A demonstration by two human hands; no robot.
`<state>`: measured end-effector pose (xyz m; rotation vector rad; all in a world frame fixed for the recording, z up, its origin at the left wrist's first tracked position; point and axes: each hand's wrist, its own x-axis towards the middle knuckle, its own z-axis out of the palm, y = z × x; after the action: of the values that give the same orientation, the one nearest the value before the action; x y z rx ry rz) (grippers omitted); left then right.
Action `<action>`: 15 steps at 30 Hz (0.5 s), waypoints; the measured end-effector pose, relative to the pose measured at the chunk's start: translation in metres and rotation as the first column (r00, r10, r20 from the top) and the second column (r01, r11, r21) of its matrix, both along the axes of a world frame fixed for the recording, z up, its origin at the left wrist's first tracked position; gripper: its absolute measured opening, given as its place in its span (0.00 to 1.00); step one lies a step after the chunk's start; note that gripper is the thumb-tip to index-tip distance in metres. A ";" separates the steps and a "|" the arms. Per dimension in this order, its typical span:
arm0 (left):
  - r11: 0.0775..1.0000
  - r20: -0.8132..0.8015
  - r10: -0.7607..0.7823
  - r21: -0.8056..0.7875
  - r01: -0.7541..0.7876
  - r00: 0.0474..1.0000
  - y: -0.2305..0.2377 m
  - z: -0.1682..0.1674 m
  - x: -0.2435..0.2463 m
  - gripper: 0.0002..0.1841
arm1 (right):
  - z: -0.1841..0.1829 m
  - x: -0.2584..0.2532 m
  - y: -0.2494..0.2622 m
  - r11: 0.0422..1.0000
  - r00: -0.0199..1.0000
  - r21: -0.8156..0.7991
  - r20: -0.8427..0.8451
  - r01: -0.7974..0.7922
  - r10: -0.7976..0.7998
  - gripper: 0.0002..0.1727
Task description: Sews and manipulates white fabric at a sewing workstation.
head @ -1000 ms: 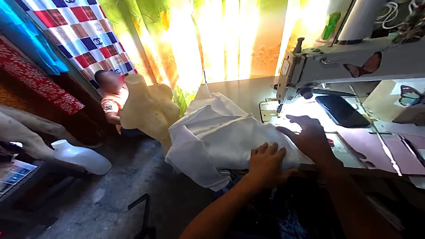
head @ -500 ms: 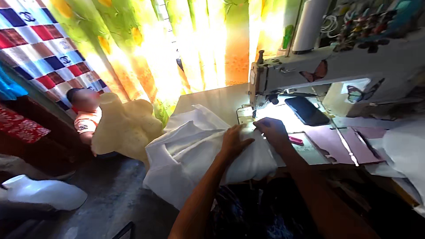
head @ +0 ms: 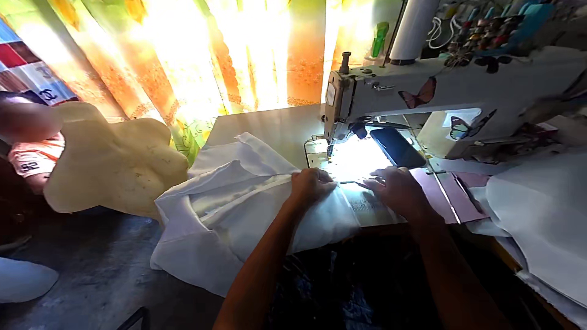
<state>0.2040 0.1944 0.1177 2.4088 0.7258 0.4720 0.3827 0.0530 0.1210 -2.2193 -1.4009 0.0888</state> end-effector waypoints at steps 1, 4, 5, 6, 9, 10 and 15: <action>1.000 0.034 0.000 0.000 0.000 0.999 0.000 -0.003 0.002 0.09 | -0.002 0.001 -0.003 0.998 1.000 -0.061 0.028 -0.006 0.008 0.16; 1.000 0.127 0.011 0.000 -0.011 0.992 0.003 -0.010 0.006 0.09 | -0.009 -0.007 -0.004 0.997 0.991 -0.083 0.135 0.008 0.003 0.14; 1.000 0.151 0.021 0.006 -0.022 0.988 0.003 -0.013 0.006 0.09 | -0.011 -0.010 -0.001 0.997 0.982 -0.070 0.190 0.013 0.000 0.14; 0.999 0.171 0.025 0.016 -0.028 0.985 0.003 -0.016 0.006 0.09 | -0.014 -0.013 0.001 0.999 0.971 -0.042 0.240 0.015 -0.004 0.14; 0.999 0.283 0.030 0.021 -0.038 0.959 0.006 -0.023 0.006 0.09 | -0.017 -0.012 0.007 0.997 0.969 0.060 0.239 0.049 -0.062 0.13; 0.999 0.319 0.031 0.000 -0.033 0.947 0.007 -0.023 0.006 0.09 | -0.013 -0.010 0.007 0.994 0.983 0.090 0.164 0.066 -0.080 0.14; 0.991 0.404 0.077 -0.132 -0.026 0.911 0.015 -0.022 0.010 0.08 | 0.010 -0.014 0.002 0.964 0.988 0.263 -0.152 0.038 0.003 0.19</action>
<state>0.2137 0.2098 0.0961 2.0805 0.6103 0.8938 0.3686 0.0547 0.1309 -1.9608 -1.2329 0.0577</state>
